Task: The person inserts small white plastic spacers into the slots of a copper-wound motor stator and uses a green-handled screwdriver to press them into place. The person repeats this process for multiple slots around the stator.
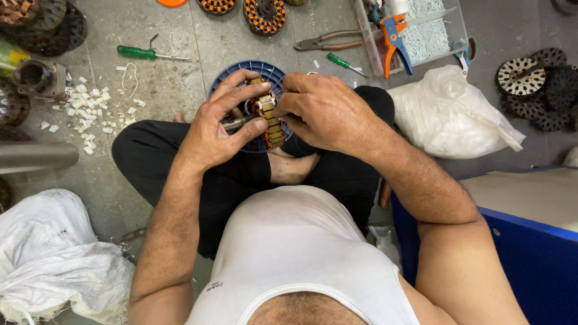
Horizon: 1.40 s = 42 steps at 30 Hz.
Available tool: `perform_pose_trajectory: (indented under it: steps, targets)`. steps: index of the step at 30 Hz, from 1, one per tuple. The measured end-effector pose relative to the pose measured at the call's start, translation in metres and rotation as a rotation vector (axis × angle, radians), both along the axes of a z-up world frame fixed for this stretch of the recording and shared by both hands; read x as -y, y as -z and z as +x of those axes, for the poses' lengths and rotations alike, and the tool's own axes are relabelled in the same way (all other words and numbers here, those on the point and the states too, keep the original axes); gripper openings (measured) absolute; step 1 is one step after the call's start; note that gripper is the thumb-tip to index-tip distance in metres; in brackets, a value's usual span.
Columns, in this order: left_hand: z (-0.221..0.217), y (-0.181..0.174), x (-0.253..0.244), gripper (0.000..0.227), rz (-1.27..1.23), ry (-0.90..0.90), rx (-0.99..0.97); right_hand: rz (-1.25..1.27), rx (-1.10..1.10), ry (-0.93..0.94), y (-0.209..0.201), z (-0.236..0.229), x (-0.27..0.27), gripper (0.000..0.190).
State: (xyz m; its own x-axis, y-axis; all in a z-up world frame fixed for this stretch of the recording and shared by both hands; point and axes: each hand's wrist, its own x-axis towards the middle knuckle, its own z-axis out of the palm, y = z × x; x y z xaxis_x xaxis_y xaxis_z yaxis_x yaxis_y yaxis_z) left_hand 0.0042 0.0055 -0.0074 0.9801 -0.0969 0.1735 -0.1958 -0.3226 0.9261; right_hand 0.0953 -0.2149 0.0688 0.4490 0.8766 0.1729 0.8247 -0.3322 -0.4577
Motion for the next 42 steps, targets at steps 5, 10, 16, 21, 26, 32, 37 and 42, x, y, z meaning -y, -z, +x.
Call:
perform_pose_trajectory:
  steps: [5, 10, 16, 21, 26, 32, 37, 42]
  targets:
    - [0.001, 0.001, 0.0, 0.054, 0.001, -0.014, -0.043, -0.049, 0.049, -0.018, 0.001, 0.002, -0.002, 0.016]
    - [0.002, 0.004, 0.0, 0.055, 0.013, -0.013, -0.01, -0.076, 0.093, -0.04, 0.002, 0.004, -0.004, 0.017]
    - [0.001, 0.007, 0.0, 0.055, 0.004, -0.018, -0.027, -0.108, 0.087, -0.055, 0.001, 0.005, -0.005, 0.017]
    - [0.0, 0.005, 0.0, 0.053, 0.016, -0.019, 0.002, -0.017, 0.103, -0.07, 0.002, 0.001, 0.0, 0.018]
    - [-0.002, 0.003, 0.0, 0.054, -0.017, -0.017, -0.011, 0.018, 0.075, -0.029, 0.005, -0.006, 0.002, 0.015]
    - [-0.001, 0.003, 0.001, 0.054, 0.003, -0.03, -0.029, -0.015, 0.09, -0.056, 0.002, 0.001, 0.001, 0.016]
    - [0.0, 0.002, 0.0, 0.054, 0.011, -0.015, 0.012, -0.051, 0.089, -0.073, 0.001, 0.006, -0.002, 0.016]
    - [-0.001, 0.005, 0.001, 0.053, -0.027, -0.031, -0.03, 0.092, 0.0, -0.045, 0.007, 0.0, 0.006, 0.015]
